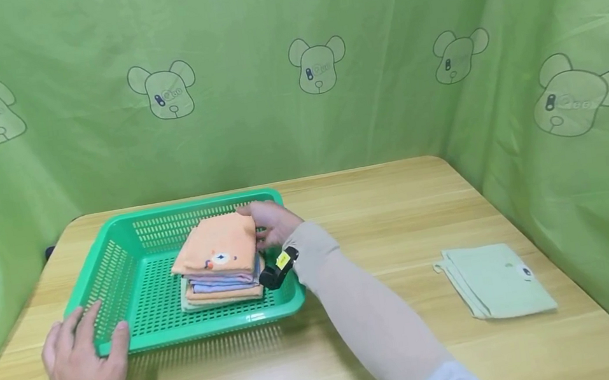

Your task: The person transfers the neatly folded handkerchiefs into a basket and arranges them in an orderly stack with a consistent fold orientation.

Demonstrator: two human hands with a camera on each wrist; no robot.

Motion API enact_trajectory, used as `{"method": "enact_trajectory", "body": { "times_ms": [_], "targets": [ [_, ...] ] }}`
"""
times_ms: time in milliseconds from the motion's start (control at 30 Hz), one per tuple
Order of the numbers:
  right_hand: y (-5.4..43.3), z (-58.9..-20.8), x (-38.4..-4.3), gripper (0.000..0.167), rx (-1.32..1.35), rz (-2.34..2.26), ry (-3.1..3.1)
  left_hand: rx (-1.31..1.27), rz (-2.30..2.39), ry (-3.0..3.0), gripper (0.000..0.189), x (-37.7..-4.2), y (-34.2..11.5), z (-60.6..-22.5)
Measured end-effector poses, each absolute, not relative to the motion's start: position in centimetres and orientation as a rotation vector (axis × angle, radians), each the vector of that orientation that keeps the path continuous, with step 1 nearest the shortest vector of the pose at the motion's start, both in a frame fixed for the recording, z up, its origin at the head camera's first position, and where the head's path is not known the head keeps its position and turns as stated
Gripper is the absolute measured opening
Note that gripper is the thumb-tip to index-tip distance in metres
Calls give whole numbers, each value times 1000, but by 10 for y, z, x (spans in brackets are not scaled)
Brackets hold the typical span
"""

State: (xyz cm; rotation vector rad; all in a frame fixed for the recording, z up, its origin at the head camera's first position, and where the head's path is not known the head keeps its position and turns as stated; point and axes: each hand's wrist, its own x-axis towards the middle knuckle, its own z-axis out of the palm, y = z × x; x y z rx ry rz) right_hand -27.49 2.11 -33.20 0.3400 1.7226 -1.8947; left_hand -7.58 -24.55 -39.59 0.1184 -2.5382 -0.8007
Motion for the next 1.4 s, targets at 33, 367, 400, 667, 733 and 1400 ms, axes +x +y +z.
{"method": "enact_trajectory", "body": {
  "times_ms": [33, 367, 400, 667, 733, 1400],
  "targets": [
    [21, -332, -275, 44, 331, -1894, 1730, 119, -801, -2539, 56, -76, -245, -396],
    [24, -328, -275, 37, 314, -1918, 1731, 107, -785, -2535, 56, -76, -246, -396],
    [25, -327, -275, 39, 311, -1921, 1729, 107, -784, -2535, 56, -76, -246, -395],
    [30, -318, -273, 56, 213, -1910, 1742, 108, -794, -2523, 56, -76, -246, -395],
    [32, -316, -273, 55, 196, -1911, 1726, 114, -797, -2528, 56, -76, -246, -395],
    [91, -301, -278, 55, 59, -2004, 1611, 111, -794, -2536, 56, -76, -245, -395]
  ]
}}
